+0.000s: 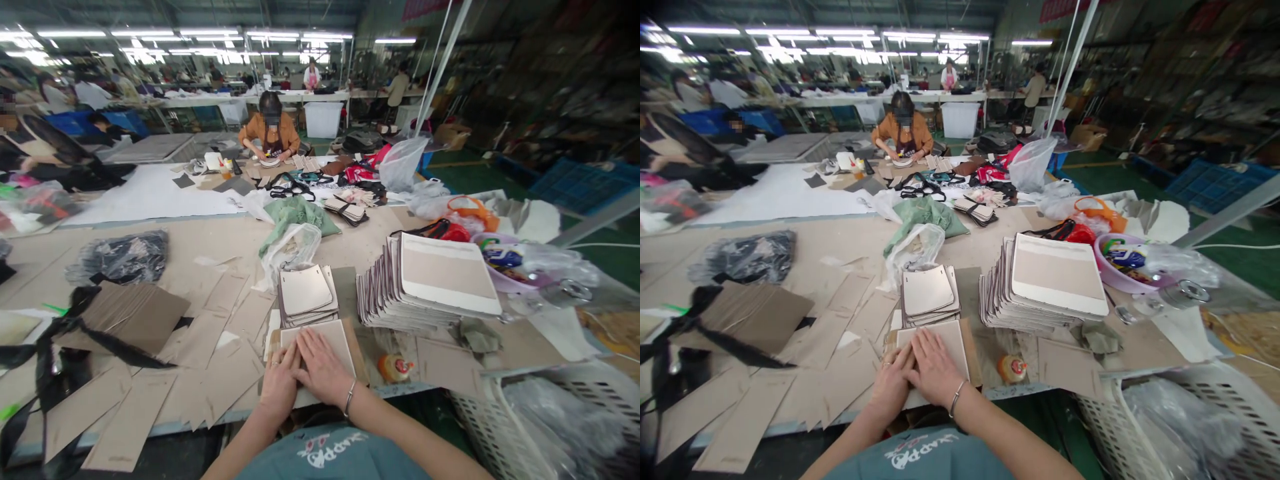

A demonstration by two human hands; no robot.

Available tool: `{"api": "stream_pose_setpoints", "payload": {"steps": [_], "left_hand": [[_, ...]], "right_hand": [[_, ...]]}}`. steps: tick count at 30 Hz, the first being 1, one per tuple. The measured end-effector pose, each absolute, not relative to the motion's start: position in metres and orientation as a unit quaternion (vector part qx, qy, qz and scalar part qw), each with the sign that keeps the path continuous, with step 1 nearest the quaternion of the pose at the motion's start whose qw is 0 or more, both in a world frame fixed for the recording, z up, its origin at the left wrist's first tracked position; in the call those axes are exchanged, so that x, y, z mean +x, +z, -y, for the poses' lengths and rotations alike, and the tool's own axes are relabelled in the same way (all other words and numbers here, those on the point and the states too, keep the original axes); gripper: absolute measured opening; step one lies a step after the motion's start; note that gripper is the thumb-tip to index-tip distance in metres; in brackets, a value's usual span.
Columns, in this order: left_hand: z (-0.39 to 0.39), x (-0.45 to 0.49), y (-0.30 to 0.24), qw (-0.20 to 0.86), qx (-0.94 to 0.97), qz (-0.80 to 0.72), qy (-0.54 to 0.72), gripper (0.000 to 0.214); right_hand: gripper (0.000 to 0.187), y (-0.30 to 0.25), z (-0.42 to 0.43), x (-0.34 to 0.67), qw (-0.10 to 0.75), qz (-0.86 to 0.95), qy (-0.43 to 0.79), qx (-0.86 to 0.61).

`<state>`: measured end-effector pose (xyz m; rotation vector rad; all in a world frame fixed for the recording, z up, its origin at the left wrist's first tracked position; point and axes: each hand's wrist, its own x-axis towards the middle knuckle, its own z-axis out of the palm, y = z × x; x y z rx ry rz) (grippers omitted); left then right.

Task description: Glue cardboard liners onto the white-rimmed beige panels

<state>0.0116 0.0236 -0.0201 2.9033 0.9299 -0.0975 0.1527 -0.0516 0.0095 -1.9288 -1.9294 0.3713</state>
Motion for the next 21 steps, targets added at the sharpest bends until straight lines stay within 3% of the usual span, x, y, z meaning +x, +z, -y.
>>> {"api": "stream_pose_setpoints", "payload": {"steps": [6, 10, 14, 17, 21], "left_hand": [[-0.024, 0.01, -0.03, -0.009, 0.959, -0.283, 0.003, 0.055], [-0.025, 0.007, -0.033, -0.035, 0.961, -0.273, 0.021, 0.06], [-0.028, 0.004, -0.031, -0.031, 0.963, -0.264, 0.03, 0.062], [-0.03, 0.006, -0.026, -0.012, 0.966, -0.258, 0.026, 0.063], [-0.028, 0.013, -0.01, 0.014, 0.961, -0.278, 0.0, 0.065]], "right_hand": [[0.074, -0.018, 0.08, 0.181, 0.128, 0.649, 0.077, -0.746], [0.061, 0.003, 0.111, 0.193, 0.146, 0.605, 0.057, -0.78], [0.052, 0.037, 0.163, 0.211, 0.268, 0.577, 0.033, -0.771], [0.045, 0.029, 0.219, 0.237, 0.408, 0.406, -0.052, -0.816], [0.071, -0.046, 0.275, 0.265, 0.47, 0.234, 0.048, -0.85]]}}
